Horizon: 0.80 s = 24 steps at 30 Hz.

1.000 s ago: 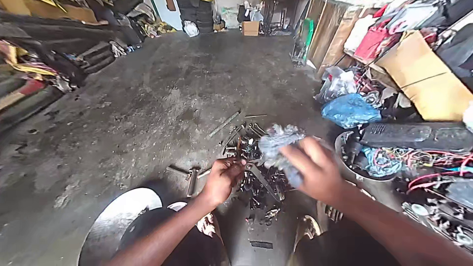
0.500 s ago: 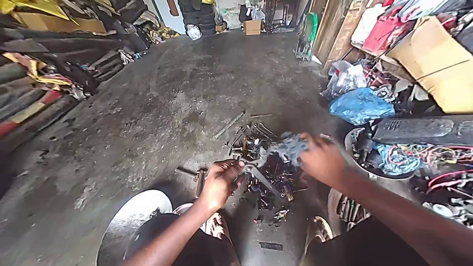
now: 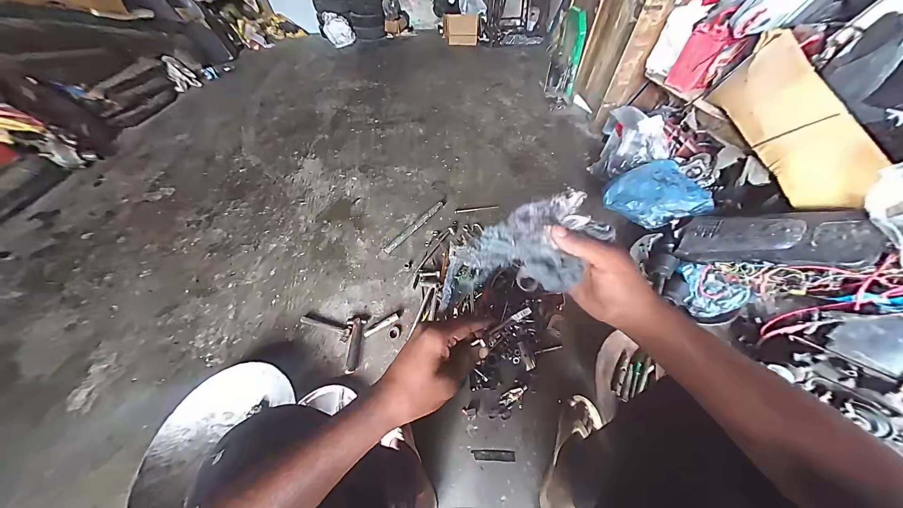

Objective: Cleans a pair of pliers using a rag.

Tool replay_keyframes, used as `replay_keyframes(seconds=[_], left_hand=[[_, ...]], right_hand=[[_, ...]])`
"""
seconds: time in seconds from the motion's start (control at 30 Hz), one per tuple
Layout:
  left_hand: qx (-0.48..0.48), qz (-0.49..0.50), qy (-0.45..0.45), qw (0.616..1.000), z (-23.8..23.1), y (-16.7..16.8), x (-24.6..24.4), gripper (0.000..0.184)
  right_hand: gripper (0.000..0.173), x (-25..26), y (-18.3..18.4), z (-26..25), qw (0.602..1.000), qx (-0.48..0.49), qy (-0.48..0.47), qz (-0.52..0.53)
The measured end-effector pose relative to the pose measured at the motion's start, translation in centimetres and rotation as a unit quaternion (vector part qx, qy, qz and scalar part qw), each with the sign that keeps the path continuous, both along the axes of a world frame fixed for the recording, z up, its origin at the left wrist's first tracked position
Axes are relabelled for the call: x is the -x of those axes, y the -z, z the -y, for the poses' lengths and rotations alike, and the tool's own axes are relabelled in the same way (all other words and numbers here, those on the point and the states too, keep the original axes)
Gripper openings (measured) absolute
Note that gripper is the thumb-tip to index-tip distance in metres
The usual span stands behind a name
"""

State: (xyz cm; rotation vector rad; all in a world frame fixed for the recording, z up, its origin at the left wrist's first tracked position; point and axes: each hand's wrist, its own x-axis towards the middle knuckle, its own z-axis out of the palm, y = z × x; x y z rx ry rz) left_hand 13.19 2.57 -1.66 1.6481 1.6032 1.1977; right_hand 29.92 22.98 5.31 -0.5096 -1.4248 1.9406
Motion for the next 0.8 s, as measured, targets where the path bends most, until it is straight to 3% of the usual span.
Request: replay_keyframes(seconds=[0.13, 0.3, 0.37, 0.47, 0.53, 0.6, 0.67, 0.73, 0.8], left_hand=[[-0.046, -0.069, -0.057, 0.995, 0.5, 0.7, 0.5, 0.022], [-0.041, -0.194, -0.081, 0.977, 1.5, 1.2, 0.0, 0.030], [-0.017, -0.229, -0.075, 0.970, 1.6, 1.3, -0.3, 0.031], [-0.010, -0.288, -0.065, 0.956, 1.3, 1.1, -0.9, 0.032], [-0.007, -0.304, -0.059, 0.951, 0.9, 0.8, -1.4, 0.032], [-0.001, -0.309, -0.066, 0.949, 0.5, 0.2, -1.8, 0.029], [0.000, -0.315, -0.083, 0.945, 0.4, -0.4, -2.1, 0.020], [0.072, -0.268, -0.070, 0.958, 0.3, -1.3, -2.1, 0.016], [0.071, -0.188, -0.065, 0.978, 0.1, -1.4, -1.8, 0.015]], right_hand=[[0.022, -1.3, 0.1, 0.0, 0.989, -0.097, 0.021, 0.109], [0.025, -2.9, 0.1, -0.4, 0.929, -0.308, 0.068, 0.195], [0.028, -3.0, -0.1, -0.6, 0.934, -0.290, 0.114, 0.176], [0.030, -2.6, -0.4, -0.4, 0.970, -0.185, 0.143, 0.069], [0.035, -2.6, 0.3, 0.5, 0.962, -0.248, 0.090, 0.065], [0.032, -2.4, 1.8, 2.3, 0.914, -0.398, -0.008, 0.084], [0.041, -1.8, 2.7, 3.9, 0.833, -0.516, -0.167, 0.110], [0.051, -1.4, 2.9, 4.5, 0.762, -0.602, -0.183, 0.151], [0.034, -1.3, 3.1, 4.1, 0.756, -0.619, -0.153, 0.147]])
